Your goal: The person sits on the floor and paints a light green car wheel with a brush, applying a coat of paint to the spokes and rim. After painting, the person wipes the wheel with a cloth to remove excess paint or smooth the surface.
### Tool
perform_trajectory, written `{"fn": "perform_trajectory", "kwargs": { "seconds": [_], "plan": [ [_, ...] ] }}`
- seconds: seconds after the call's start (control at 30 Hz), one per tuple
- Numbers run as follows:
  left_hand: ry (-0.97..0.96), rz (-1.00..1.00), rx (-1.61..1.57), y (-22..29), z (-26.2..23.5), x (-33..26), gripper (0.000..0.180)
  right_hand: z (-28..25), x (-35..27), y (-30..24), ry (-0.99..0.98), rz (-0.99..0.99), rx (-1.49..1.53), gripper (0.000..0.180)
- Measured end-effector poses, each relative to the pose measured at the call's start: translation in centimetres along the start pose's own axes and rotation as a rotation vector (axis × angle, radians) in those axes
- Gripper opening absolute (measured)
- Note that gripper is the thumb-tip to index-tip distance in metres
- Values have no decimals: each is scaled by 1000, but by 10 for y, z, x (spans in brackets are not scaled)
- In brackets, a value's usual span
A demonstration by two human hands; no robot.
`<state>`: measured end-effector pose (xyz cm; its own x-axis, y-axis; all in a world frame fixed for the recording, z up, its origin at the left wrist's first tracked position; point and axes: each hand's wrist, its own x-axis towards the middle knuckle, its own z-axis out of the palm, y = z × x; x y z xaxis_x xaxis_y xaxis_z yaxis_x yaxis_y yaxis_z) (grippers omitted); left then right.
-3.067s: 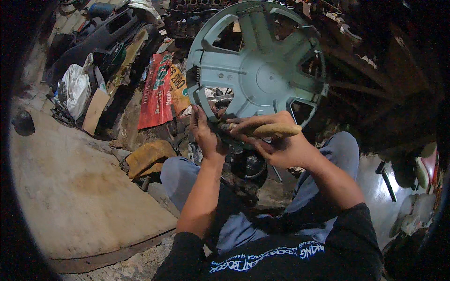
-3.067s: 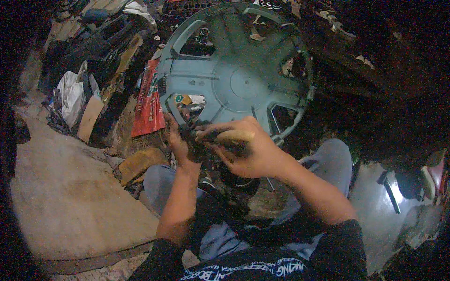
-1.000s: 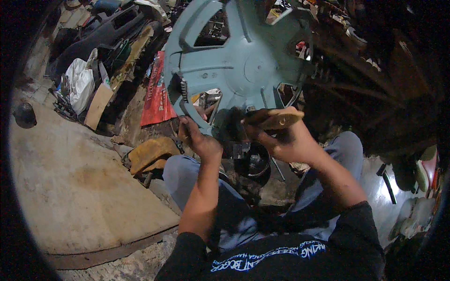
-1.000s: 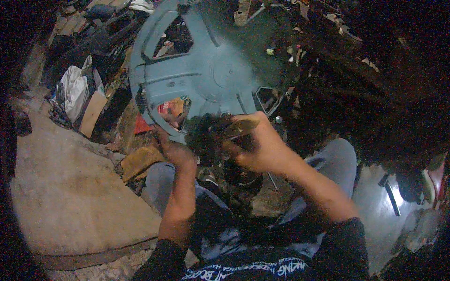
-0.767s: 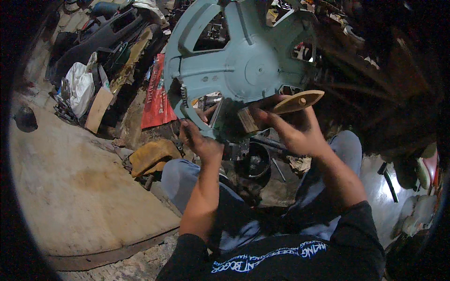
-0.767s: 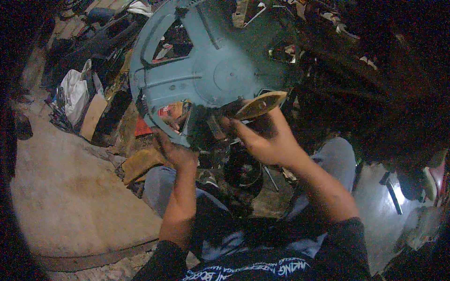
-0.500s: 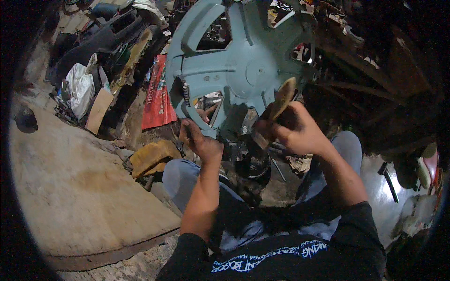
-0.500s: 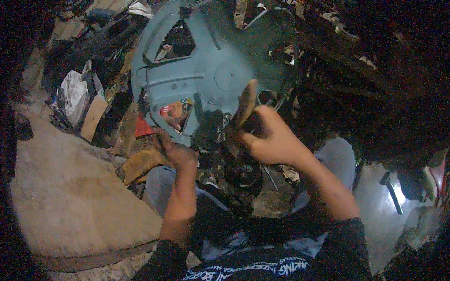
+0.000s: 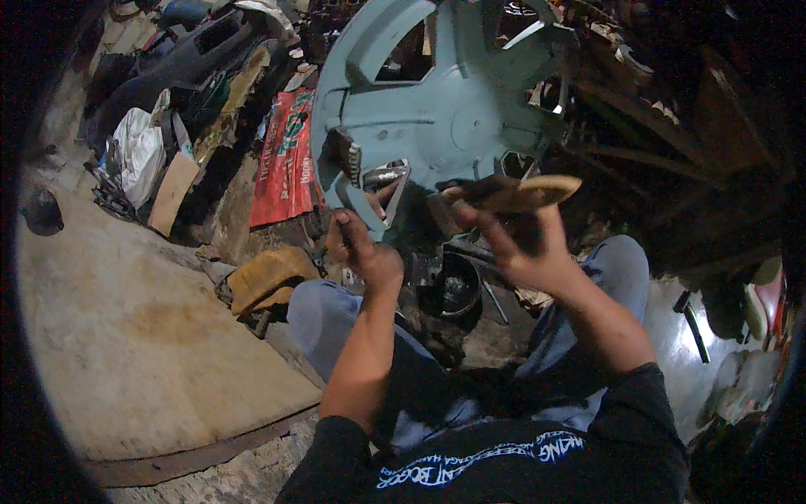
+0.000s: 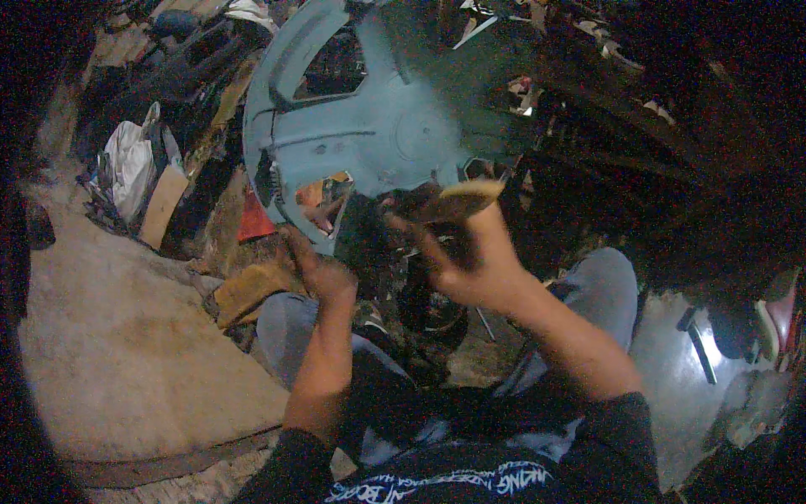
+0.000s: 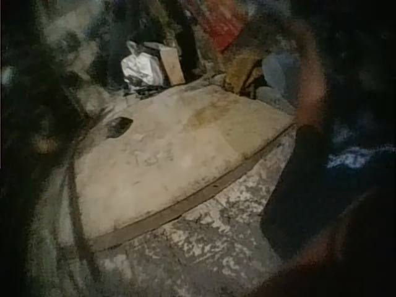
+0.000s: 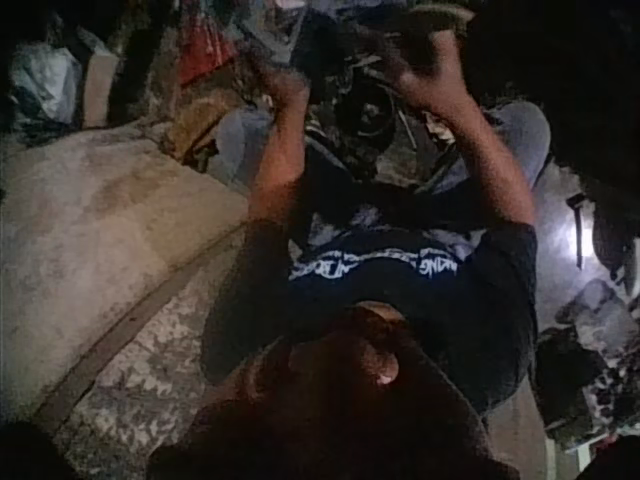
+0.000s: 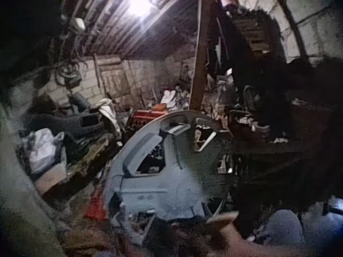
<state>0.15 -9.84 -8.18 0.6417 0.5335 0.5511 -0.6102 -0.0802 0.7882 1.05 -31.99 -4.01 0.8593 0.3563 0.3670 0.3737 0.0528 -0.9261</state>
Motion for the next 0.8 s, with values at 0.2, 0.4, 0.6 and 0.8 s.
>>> {"fn": "perform_trajectory", "kwargs": {
  "seconds": [0.2,0.4,0.6,0.8],
  "plan": [
    [72,-25,70,8,3,1,37,-7,0,17,-260,-114,-201,36],
    [392,-45,-30,1,-8,21,36,-38,0,-21,-64,-46,92,17],
    [377,-252,-339,35,20,27,38,-95,-14,9,836,-141,51,37],
    [430,-375,-423,43,35,15,42,-110,-3,27,1050,411,556,46]
  ]
}}
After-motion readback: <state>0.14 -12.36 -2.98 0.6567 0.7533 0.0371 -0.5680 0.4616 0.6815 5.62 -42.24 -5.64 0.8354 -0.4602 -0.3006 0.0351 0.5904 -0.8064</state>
